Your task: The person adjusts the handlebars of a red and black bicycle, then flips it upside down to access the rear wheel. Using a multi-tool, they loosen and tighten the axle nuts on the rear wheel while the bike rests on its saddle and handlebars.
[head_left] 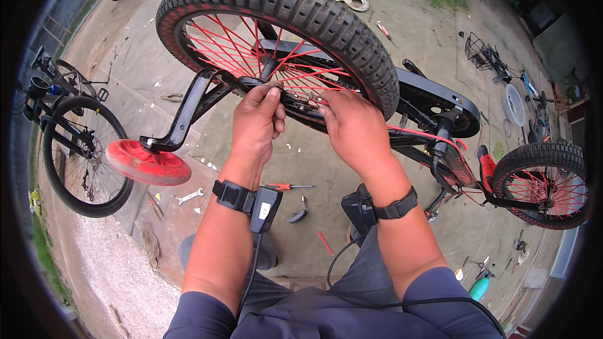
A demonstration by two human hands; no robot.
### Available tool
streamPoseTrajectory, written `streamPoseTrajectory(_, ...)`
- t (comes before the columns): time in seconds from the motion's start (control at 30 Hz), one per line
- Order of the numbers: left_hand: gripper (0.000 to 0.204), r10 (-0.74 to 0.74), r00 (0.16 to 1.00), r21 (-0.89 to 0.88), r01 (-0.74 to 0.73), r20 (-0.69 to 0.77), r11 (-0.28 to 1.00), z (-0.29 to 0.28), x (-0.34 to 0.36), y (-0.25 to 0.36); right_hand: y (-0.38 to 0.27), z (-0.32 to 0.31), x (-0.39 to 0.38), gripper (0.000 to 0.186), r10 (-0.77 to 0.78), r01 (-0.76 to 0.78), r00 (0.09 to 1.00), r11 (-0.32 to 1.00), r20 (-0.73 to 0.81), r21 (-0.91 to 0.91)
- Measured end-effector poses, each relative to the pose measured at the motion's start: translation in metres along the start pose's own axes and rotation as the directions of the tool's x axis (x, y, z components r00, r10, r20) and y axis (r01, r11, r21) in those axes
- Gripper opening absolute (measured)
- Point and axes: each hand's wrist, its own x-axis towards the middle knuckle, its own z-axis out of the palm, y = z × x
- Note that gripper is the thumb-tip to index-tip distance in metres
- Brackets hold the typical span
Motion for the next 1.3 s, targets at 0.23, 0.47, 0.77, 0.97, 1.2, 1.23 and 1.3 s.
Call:
streamPoseTrajectory(0.23,0.025,0.004,1.000,-0.024,-0.004,0.012,1.000,0.001,0.001,0.001,0.002,0.010,-0.001,0.014,-0.026,0.024,0.987,1.000,-0.160,-0.014)
streamPoseTrajectory(0.47,0.026,-0.005,1.000,-0.045,0.006,0.030,0.999,0.002,0.001,0.000,0.000,0.013,0.001,0.011,-0.041,0.029,0.985,0.997,-0.165,-0.072)
streamPoseTrajectory(0.77,0.026,0.010,0.999,-0.040,-0.009,0.047,0.999,0.001,0.002,0.000,0.002,0.014,0.001,0.013,-0.020,0.013,0.990,0.999,-0.137,-0.050)
streamPoseTrajectory(0.97,0.027,-0.007,0.999,-0.024,0.008,0.039,1.000,0.000,0.002,0.001,0.002,0.014,0.001,0.014,-0.001,0.000,0.992,1.000,-0.128,-0.010)
streamPoseTrajectory(1.2,0.026,-0.022,0.999,-0.053,0.024,0.044,0.998,0.000,0.001,0.000,0.001,0.013,0.002,0.020,0.007,-0.002,0.995,0.999,-0.096,0.047)
streamPoseTrajectory(1.23,0.026,-0.022,0.999,-0.059,0.025,0.048,0.998,-0.001,0.001,0.001,0.000,0.013,0.003,0.023,-0.002,0.009,0.995,0.998,-0.098,0.070)
streamPoseTrajectory(1.3,0.026,-0.022,0.998,-0.071,0.026,0.057,0.997,-0.001,0.001,0.000,-0.005,0.011,0.007,0.030,-0.020,0.032,0.995,0.993,-0.101,0.115)
